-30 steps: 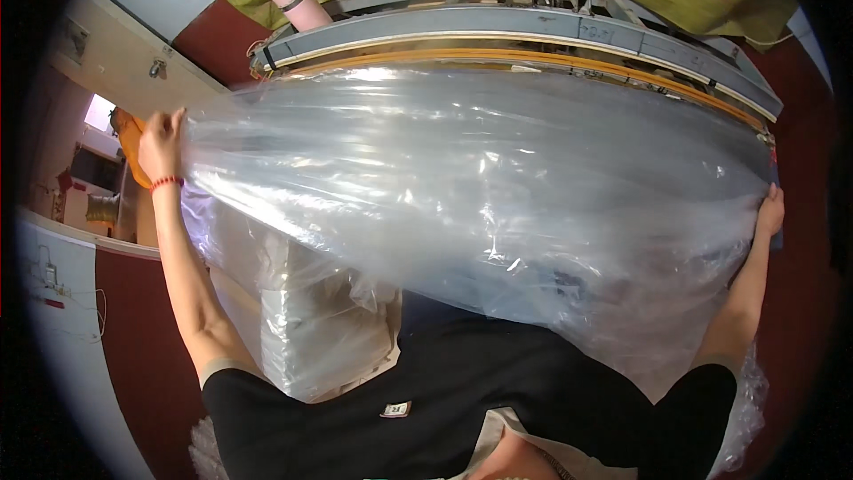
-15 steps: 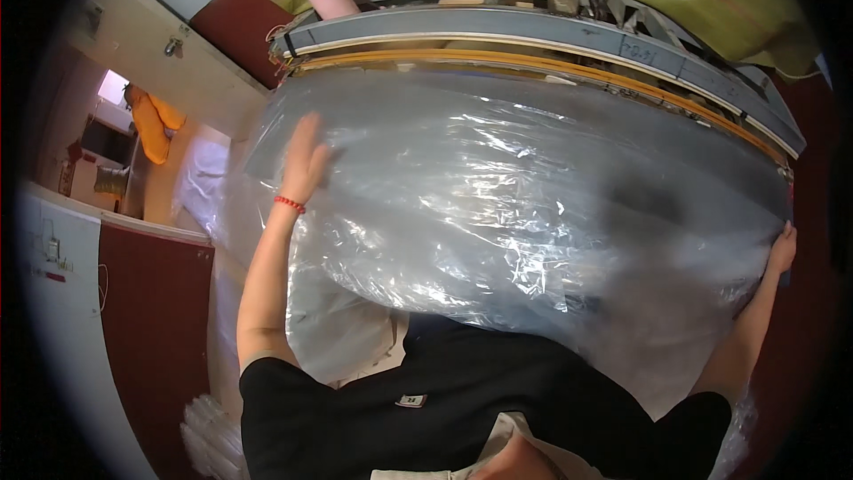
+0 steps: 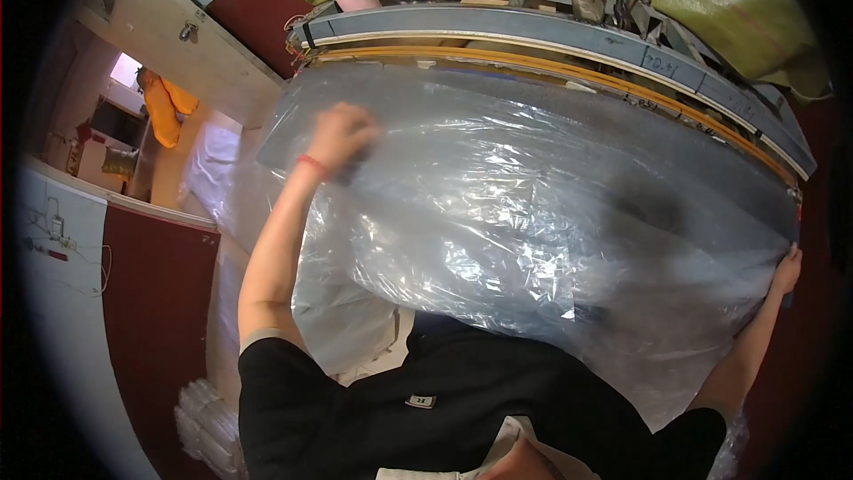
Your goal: Operating a heat-sealing machine to package or seal large plastic sheets.
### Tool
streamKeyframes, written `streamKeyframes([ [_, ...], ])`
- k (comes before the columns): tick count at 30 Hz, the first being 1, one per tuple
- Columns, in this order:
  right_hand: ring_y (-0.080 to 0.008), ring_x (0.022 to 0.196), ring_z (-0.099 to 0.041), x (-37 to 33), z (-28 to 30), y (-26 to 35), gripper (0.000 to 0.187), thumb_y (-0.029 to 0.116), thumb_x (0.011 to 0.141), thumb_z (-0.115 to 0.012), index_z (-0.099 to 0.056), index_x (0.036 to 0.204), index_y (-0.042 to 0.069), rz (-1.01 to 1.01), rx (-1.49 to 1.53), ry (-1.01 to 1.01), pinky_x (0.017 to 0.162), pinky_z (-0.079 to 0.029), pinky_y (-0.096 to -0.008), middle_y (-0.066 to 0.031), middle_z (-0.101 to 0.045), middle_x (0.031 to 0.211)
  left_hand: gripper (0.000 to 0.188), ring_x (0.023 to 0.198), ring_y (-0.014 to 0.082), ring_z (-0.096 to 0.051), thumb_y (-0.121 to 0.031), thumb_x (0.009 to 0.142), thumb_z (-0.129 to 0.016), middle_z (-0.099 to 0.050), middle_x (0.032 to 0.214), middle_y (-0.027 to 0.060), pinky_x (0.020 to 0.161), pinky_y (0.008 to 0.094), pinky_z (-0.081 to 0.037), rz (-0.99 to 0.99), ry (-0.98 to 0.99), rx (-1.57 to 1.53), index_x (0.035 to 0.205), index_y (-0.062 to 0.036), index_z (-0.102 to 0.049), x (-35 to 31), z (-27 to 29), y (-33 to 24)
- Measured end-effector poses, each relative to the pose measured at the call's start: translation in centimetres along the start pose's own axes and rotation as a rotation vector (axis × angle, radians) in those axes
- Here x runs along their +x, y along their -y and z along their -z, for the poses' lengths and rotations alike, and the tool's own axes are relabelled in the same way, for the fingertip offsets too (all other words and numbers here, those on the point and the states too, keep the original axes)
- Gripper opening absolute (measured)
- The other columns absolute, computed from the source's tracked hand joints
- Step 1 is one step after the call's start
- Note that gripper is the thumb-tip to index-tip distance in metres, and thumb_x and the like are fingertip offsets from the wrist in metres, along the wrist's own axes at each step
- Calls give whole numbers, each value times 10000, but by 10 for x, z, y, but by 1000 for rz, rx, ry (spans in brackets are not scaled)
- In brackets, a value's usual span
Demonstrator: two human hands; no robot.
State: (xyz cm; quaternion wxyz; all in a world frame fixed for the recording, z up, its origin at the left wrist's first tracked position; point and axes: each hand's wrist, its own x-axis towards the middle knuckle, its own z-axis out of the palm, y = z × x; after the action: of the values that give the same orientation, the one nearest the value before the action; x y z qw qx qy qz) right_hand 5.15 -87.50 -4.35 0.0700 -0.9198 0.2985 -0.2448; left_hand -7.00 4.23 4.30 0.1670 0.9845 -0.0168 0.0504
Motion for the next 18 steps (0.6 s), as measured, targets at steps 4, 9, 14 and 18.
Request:
streamKeyframes([
  [4,-367,954,-499,3,-5,-7,457,475,870,-307,-512,1088,130,25,-1,-17,753,-404,-430,-146,-551,1045,191,808,263,-541,-227,723,-572,-607,801,112,723,350,-427,-85,-44,-110,781,-52,-625,10,-7,17],
  [9,-325,918,-531,13,-15,-17,434,444,876,-338,-520,1078,106,16,31,-51,736,-416,-399,-144,-573,1004,127,670,168,-541,-149,742,-624,-595,717,69,644,276,-431,128,-304,-245,788,-32,-603,42,-23,21],
  [14,-175,921,-514,24,-7,-78,459,401,867,-443,-514,1117,23,-42,676,-7,813,-392,-295,-79,-569,1012,107,794,214,-547,-207,733,-617,-612,754,25,852,418,-313,65,-380,309,770,-108,-603,70,-52,0],
  [18,-179,998,-480,-27,55,-42,470,398,856,-471,-499,1155,36,-204,936,25,865,-356,-279,-73,-527,1104,109,775,219,-546,-202,724,-624,-607,743,27,814,395,-338,41,-407,266,788,-115,-608,67,-54,-11],
])
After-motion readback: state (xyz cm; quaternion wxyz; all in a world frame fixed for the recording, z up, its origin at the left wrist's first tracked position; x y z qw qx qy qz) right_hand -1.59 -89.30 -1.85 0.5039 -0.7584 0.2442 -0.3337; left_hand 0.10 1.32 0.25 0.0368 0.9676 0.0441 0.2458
